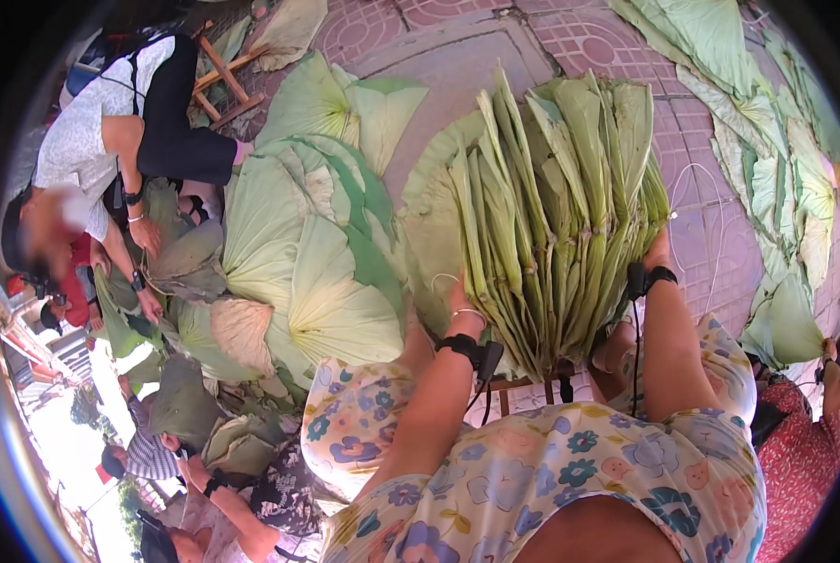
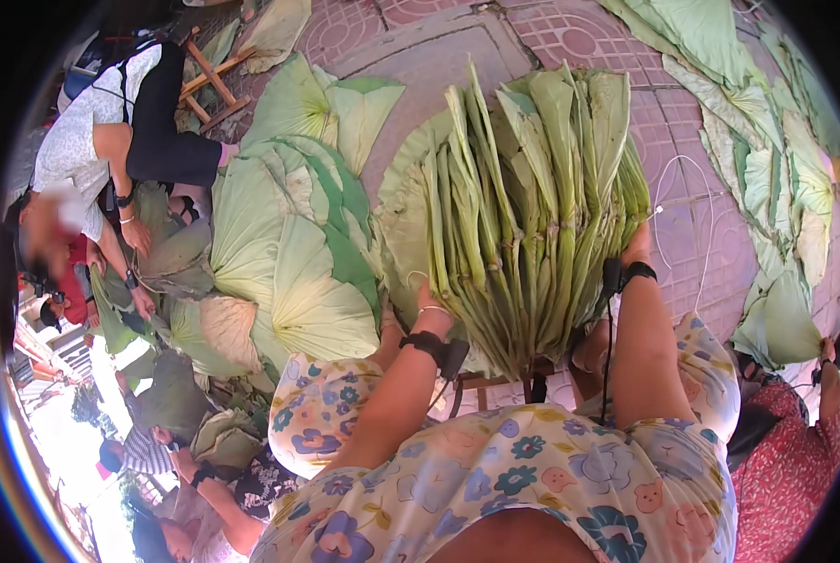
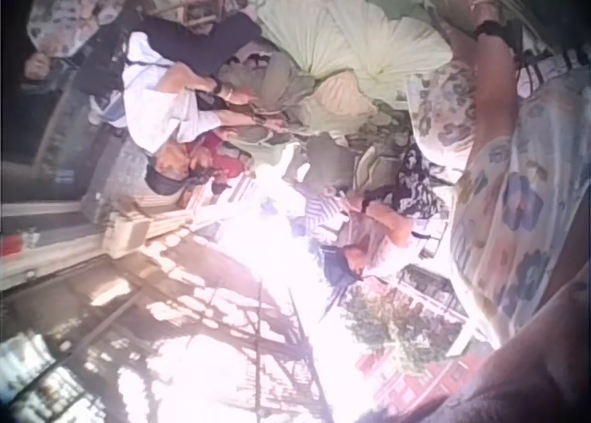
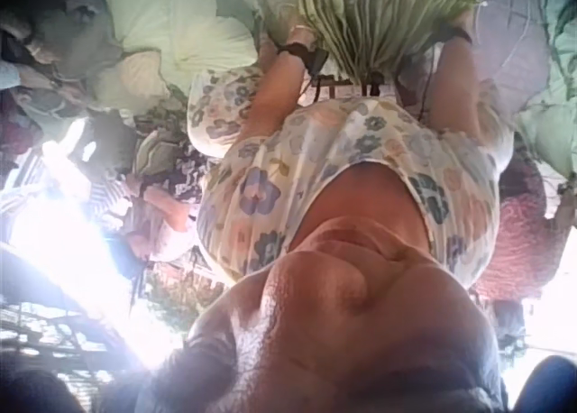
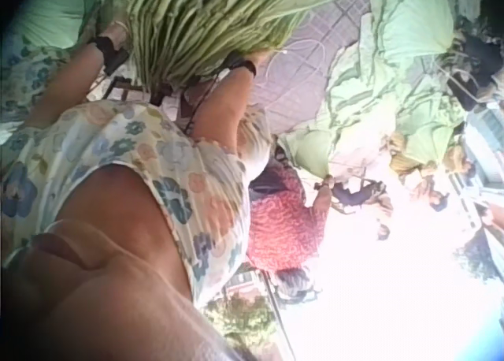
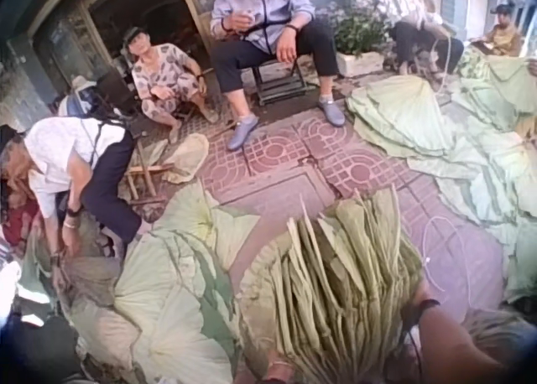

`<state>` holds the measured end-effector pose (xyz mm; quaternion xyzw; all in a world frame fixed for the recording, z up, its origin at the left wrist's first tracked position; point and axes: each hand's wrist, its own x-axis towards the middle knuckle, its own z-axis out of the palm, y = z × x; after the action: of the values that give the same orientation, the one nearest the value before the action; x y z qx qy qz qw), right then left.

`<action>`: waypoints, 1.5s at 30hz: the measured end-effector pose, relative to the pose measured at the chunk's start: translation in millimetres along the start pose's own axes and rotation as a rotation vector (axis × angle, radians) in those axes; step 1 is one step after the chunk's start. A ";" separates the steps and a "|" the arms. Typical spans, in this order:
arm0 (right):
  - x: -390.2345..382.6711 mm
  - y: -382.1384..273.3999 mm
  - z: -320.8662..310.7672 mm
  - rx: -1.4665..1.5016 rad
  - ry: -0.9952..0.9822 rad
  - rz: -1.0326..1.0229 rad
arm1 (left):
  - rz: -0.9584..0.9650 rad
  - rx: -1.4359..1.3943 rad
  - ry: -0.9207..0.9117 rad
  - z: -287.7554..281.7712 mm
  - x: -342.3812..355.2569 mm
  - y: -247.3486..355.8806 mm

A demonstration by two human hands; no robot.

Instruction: The person processes large green leaves by hand and using a thin stick. The person folds a leaf, inserts the stick to secure the fold, stacks the processed leaves together, and lifts the bundle to place it aside.

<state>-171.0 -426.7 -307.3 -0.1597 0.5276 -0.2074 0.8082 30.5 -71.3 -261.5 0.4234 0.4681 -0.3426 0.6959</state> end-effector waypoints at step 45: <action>2.8 -186.0 363.2 0.223 -0.998 -0.308 | 0.480 0.490 -1.132 335.2 -129.0 231.5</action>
<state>132.7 -574.3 -78.3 -0.2276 0.0244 -0.2775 0.9331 311.6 -271.8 -9.8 0.4165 -0.1689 -0.4442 0.7750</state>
